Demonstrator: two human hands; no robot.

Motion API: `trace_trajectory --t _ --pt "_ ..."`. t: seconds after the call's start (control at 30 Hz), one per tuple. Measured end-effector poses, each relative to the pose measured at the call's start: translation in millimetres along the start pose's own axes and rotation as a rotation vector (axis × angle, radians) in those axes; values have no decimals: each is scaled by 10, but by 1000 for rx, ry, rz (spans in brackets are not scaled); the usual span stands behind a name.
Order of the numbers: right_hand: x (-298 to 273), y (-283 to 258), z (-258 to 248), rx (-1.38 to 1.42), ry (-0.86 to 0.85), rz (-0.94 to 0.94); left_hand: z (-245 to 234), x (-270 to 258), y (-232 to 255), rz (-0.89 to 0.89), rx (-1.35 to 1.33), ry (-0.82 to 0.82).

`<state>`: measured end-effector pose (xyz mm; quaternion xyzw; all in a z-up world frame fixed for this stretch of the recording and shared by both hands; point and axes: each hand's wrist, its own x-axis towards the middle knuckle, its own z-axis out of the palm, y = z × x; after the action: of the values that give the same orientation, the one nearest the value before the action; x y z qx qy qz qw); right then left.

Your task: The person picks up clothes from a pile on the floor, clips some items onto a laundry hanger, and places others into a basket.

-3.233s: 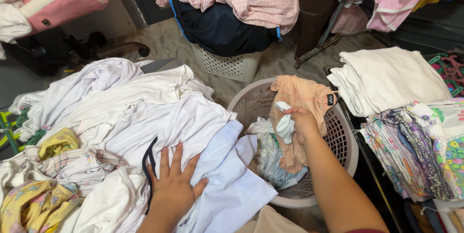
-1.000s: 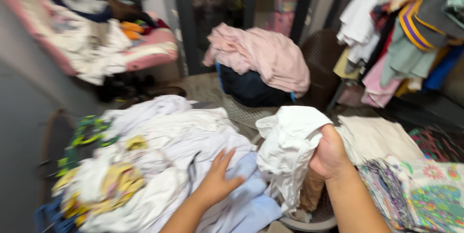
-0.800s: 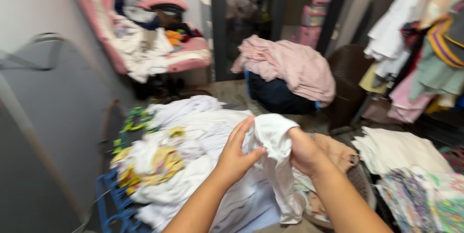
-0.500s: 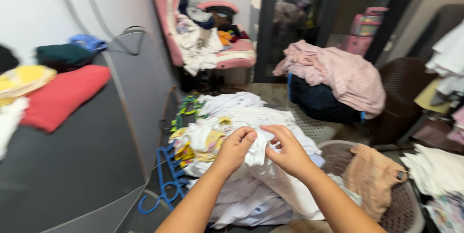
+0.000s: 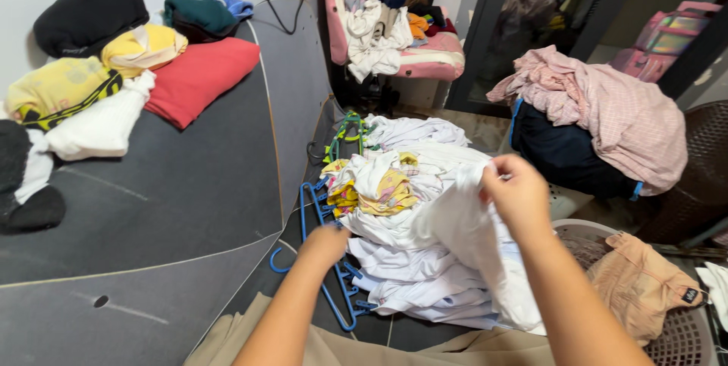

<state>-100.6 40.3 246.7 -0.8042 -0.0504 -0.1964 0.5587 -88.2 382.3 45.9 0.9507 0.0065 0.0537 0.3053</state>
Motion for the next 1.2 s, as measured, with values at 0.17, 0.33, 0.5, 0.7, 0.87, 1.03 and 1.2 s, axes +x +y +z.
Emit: trace_trajectory --t 0.17,0.33,0.5,0.7,0.87,1.03,1.2 --pt "-26 67 282 -42 -228 30 454 -353 -789 -588 -117 -603" --pt "-591 308 844 -343 -569 8 619 -346 -678 -880 -615 -421" --pt "-847 342 845 -280 -662 127 -69 -465 -9 -875 -1099 -393" --pt "-852 420 798 -138 -749 193 -621 -700 596 -687 -1448 -439" --pt "-846 510 838 -126 -667 371 -600 -712 792 -462 -1574 -413" --pt "-774 415 917 -68 -610 484 -592 -767 994 -453 -1848 -321" --pt "-757 564 1103 92 -571 542 -460 -785 994 -511 -1870 -200"
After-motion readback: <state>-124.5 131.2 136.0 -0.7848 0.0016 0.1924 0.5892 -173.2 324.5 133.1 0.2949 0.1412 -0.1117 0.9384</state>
